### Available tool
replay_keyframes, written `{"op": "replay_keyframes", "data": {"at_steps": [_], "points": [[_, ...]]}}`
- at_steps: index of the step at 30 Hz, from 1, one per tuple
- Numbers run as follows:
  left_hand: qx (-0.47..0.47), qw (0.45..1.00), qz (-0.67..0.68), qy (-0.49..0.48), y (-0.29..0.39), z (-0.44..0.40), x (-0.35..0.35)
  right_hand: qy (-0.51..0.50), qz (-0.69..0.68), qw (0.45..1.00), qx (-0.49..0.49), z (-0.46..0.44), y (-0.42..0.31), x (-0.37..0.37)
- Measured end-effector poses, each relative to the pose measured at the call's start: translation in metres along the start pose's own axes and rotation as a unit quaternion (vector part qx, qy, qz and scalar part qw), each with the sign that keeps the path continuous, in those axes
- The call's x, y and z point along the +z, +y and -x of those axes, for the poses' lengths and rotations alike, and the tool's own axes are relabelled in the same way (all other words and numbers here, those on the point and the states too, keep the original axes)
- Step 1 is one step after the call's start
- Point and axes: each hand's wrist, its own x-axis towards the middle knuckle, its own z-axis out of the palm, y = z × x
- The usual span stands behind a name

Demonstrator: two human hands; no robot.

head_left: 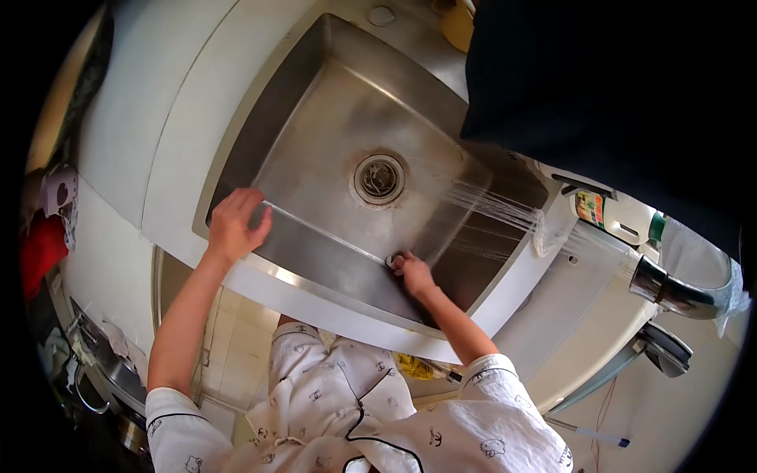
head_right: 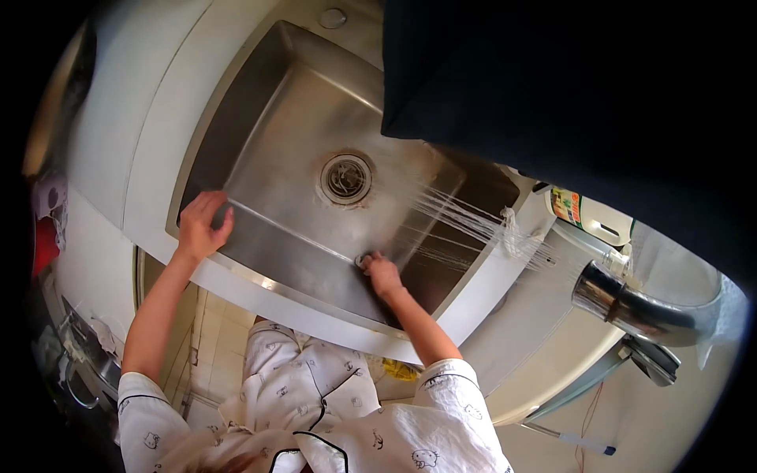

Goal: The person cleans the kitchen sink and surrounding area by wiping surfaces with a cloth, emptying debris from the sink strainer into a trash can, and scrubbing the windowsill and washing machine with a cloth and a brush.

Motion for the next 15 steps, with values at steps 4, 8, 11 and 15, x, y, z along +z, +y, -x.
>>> {"op": "replay_keyframes", "data": {"at_steps": [4,8,11,15], "points": [[0.006,1.000,0.002,-0.004,-0.001,0.002,0.000,0.215,-0.081,0.957,0.176,-0.033,0.084,-0.006],[0.005,1.000,-0.004,-0.009,0.000,0.001,-0.001,0.309,0.016,0.927,0.213,-0.056,0.098,-0.045],[0.004,1.000,-0.013,-0.008,0.000,-0.002,0.000,0.203,-0.017,0.971,0.127,-0.050,0.018,-0.035],[-0.002,1.000,-0.007,0.001,0.000,0.001,0.000,0.158,-0.146,0.976,-0.028,-0.093,-0.106,-0.017]]}}
